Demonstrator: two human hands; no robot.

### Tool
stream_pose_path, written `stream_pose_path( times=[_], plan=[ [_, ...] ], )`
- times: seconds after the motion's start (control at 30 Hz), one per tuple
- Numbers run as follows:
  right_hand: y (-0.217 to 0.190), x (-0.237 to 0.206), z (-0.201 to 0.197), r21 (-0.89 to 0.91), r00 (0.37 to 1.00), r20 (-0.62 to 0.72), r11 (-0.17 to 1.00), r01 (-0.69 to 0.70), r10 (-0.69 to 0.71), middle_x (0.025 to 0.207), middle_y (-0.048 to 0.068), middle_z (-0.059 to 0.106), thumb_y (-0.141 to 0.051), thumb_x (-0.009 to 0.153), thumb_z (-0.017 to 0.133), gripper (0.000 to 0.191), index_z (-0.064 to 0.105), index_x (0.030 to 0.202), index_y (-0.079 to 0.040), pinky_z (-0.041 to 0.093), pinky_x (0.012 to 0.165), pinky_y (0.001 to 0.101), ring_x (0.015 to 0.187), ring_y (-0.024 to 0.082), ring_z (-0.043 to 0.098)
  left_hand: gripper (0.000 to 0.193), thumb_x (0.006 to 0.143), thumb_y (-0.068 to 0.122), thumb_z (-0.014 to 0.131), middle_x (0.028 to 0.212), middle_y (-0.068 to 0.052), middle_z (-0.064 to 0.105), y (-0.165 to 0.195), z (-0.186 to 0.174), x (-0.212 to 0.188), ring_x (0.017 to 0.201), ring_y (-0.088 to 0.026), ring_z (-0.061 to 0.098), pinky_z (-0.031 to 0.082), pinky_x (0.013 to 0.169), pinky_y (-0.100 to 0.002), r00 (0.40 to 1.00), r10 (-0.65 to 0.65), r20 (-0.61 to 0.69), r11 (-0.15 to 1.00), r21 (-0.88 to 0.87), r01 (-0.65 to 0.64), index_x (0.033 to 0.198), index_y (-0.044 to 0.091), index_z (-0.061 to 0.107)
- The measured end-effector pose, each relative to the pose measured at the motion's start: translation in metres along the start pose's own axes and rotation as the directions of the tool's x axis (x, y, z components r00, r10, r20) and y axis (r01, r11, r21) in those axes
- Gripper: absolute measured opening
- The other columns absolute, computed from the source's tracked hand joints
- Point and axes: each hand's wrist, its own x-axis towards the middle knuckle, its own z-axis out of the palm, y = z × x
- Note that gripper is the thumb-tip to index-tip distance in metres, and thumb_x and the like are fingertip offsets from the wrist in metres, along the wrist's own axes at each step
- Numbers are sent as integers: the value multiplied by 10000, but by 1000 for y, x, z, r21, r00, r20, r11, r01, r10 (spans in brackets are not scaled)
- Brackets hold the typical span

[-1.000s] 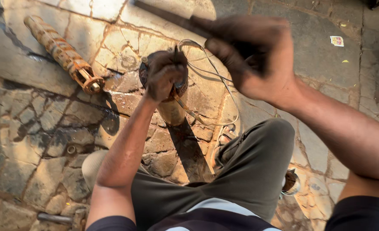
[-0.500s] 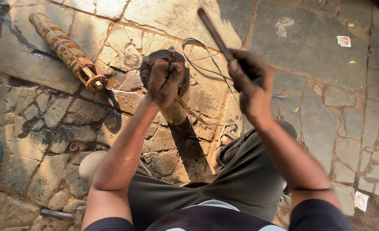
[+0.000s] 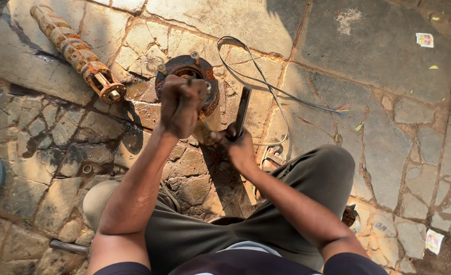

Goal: The person sits on the floor and uses a metal bar to repeatedly strike and loosen a bolt on a vertical water pump. The person retrieves the tool from a nearby bucket and continues the striking action throughout the clip.

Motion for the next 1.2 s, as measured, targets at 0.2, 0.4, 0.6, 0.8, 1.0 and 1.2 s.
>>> stream_pose_path(
  times=[0.2,0.4,0.6,0.8,1.0,1.2],
  plan=[
    [27,11,15,277,994,78,956,-97,78,900,168,765,-26,934,726,347,417,796,-102,587,653,308,770,179,723,821,1055,747,208,512,22,295,17,-4,1,426,-123,300,202,453,-338,994,102,50,994,-50,-100,552,110,323],
    [28,14,16,210,997,74,976,-53,38,844,165,761,-67,935,719,318,446,778,-107,582,564,293,729,168,744,792,1062,726,231,490,33,257,20,1,-7,407,-115,275,200,439,-328,998,45,50,995,81,-49,538,136,294],
    [3,5,13,61,979,109,982,-180,173,766,113,747,-174,951,699,202,612,795,-79,438,388,282,517,126,632,725,1080,703,177,521,43,279,1,5,-13,438,-99,296,229,426,-316,967,217,135,973,50,-226,584,189,303],
    [-4,4,10,76,969,107,970,-233,224,767,110,749,-209,937,749,271,600,766,-60,418,372,280,499,120,601,709,1085,664,214,483,50,291,6,5,-19,401,-92,279,229,387,-313,978,167,125,982,68,-176,562,196,316],
    [2,5,13,156,971,117,961,-227,211,785,119,760,-208,919,774,369,457,754,-117,442,390,271,580,110,653,748,1097,657,280,515,-3,346,10,-8,-15,424,-139,347,260,415,-333,951,242,191,967,-127,-221,584,125,398],
    [4,8,6,246,974,79,942,-226,213,769,123,750,-163,879,801,455,361,763,-151,437,379,273,571,114,636,790,1069,712,252,524,1,338,11,-6,-17,431,-141,367,264,435,-348,971,164,174,986,-32,-161,573,110,378]
  ],
)
